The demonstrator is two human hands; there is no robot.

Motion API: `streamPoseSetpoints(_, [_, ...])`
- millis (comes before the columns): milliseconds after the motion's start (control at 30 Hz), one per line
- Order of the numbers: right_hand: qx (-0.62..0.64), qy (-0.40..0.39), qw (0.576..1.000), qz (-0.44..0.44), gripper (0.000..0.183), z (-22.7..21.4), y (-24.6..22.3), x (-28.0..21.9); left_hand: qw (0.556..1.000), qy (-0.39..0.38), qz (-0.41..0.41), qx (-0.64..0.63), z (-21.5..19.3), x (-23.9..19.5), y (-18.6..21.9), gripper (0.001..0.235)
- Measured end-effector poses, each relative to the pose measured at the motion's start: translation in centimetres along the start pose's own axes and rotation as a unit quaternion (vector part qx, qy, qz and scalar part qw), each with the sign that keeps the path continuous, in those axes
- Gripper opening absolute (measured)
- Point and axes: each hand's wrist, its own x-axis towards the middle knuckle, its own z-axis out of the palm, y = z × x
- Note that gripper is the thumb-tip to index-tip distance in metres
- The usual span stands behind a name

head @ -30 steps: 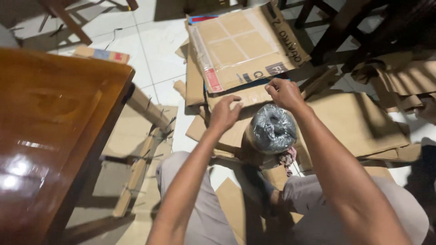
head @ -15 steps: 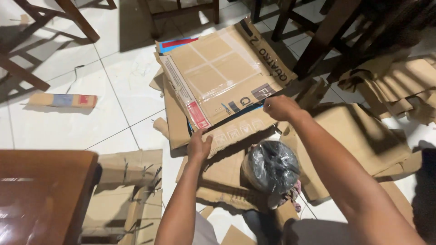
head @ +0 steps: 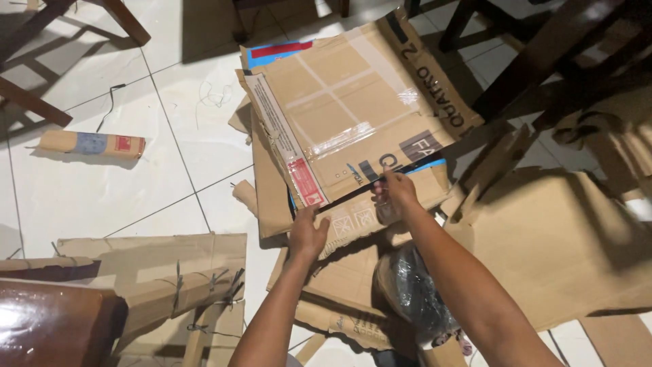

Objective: The person tears strips from a cardboard box and uses them to wrap and secure the leg of a wooden chair. They then tie the cardboard with black plastic ties, cutting the excess with scissors. The task involves repeated wrapping and tying to reinforce the chair leg.

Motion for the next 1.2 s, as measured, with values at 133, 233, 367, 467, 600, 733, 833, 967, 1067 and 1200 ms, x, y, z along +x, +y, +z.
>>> streamPoseSetpoints(133, [0.034,0.008,0.999,0.012,0.025,0.3,-0.1,0.9,1.0,-0.017,0.022,-0.008,0.7,-0.1,0.0,0.038])
streamPoseSetpoints(233, [0.035,0.006,0.999,0.009,0.018,1.3,-1.2,-1.1,0.998,-0.04,0.006,-0.053,0.9,0.0,-0.1,0.035])
streamPoseSetpoints(367, [0.008,-0.072,0.996,0.051,0.011,4.5,-0.7,-4.7,0.985,-0.076,-0.091,-0.127,0.3,-0.6,0.6,0.05])
streamPoseSetpoints(467, [-0.037,-0.131,0.989,0.05,0.017,6.7,2.9,-5.5,0.946,-0.076,-0.178,-0.258,-1.4,-0.5,3.5,0.067])
streamPoseSetpoints(600, [-0.084,-0.221,0.969,0.074,0.021,8.2,4.2,-11.0,0.83,-0.007,-0.283,-0.48,-3.0,-1.0,5.5,0.063])
streamPoseSetpoints(733, [-0.187,-0.282,0.941,-0.024,0.027,6.9,2.6,-14.1,0.815,0.038,-0.333,-0.473,1.5,3.9,-4.1,0.043])
streamPoseSetpoints(833, [-0.27,-0.219,0.902,-0.256,0.024,4.7,0.4,-12.6,0.787,0.119,-0.33,-0.507,-1.2,3.6,-3.6,0.063])
streamPoseSetpoints(967, [-0.309,-0.039,0.841,-0.442,0.012,1.4,-2.0,-9.4,0.785,0.21,-0.332,-0.479,-3.6,3.6,-3.3,0.056])
streamPoseSetpoints(1067, [-0.334,0.067,0.836,-0.43,0.043,-0.2,-2.1,-9.5,0.783,0.278,-0.343,-0.438,-3.6,4.6,-5.6,0.056])
streamPoseSetpoints(1200, [-0.324,-0.006,0.938,-0.121,0.093,0.9,-4.7,-14.8,0.764,0.369,-0.329,-0.415,-7.0,2.1,-0.4,0.053])
